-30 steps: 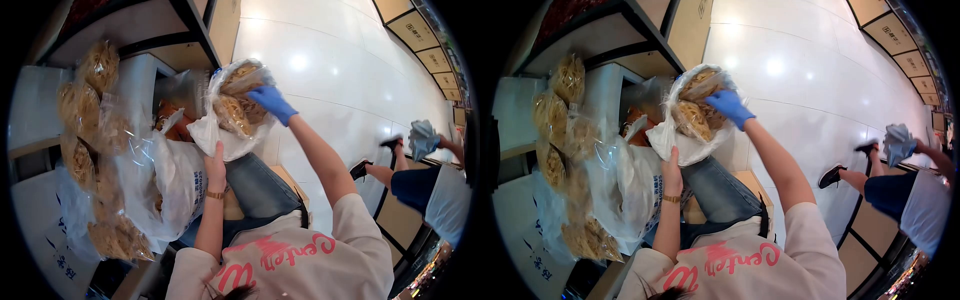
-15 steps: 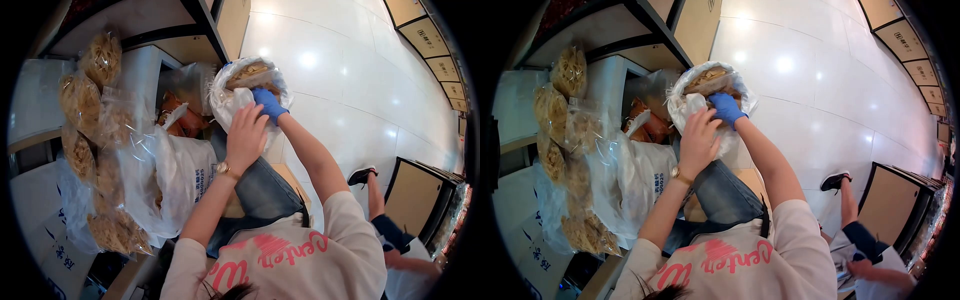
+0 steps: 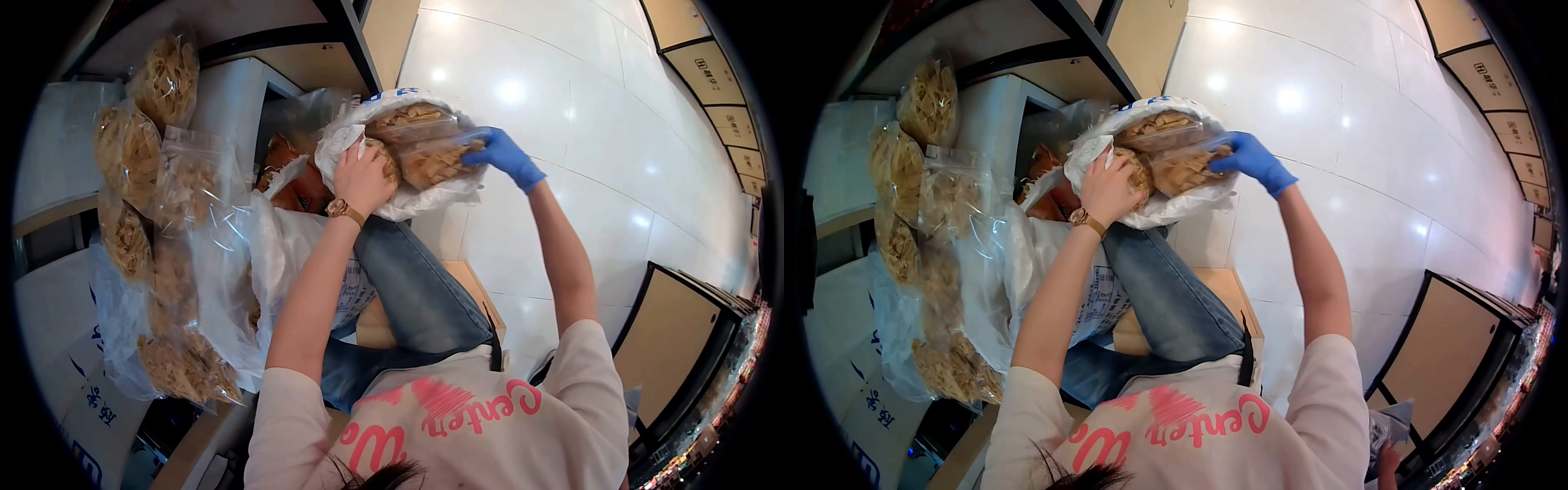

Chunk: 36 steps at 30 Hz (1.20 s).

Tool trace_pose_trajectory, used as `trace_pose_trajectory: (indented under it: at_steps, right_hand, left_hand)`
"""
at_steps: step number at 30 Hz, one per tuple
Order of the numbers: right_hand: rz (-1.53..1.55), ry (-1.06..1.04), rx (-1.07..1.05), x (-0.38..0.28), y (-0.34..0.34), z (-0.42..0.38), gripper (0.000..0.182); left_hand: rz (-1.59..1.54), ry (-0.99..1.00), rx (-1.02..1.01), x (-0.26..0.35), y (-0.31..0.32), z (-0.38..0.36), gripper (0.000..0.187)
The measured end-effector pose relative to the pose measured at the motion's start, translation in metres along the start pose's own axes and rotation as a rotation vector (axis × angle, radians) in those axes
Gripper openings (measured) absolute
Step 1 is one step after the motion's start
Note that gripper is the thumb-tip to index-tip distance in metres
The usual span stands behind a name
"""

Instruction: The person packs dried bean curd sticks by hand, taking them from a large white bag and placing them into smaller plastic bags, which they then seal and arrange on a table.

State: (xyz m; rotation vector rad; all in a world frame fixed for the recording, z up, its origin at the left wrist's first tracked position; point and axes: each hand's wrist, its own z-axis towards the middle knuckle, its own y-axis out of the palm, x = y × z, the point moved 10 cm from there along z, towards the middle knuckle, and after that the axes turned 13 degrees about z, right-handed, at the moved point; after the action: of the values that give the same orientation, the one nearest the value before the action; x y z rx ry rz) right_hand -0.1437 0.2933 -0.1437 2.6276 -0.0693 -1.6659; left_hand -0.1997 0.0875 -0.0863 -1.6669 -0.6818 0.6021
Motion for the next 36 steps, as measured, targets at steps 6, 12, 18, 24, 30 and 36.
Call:
trace_pose_trajectory:
  at_steps: [6, 12, 18, 24, 30, 36]
  right_hand:
    - [0.154, 0.043, -0.149, 0.047, 0.044, -0.03, 0.042]
    - [0.265, -0.024, -0.192, 0.018, 0.009, -0.038, 0.056]
    - [-0.345, 0.17, 0.24, 0.065, -0.019, -0.012, 0.071]
    - [-0.122, 0.027, 0.45, 0.059, -0.04, -0.005, 0.041]
    - [0.425, 0.106, 0.454, 0.023, -0.013, -0.042, 0.03]
    - [1.032, -0.033, 0.519, 0.072, -0.028, -0.059, 0.031]
  left_hand:
    - [-0.019, 0.022, 0.192, 0.022, -0.025, -0.003, 0.054]
    - [-0.04, 0.476, 0.116, 0.097, 0.006, -0.022, 0.031]
    - [-0.035, 0.539, -0.213, 0.121, 0.031, -0.035, 0.033]
    - [-0.065, 0.219, -0.321, 0.107, 0.033, -0.004, 0.072]
    - [-0.039, 0.332, -0.517, 0.128, 0.085, 0.002, 0.065]
    - [-0.191, 0.294, -0.394, 0.131, 0.096, -0.006, 0.068]
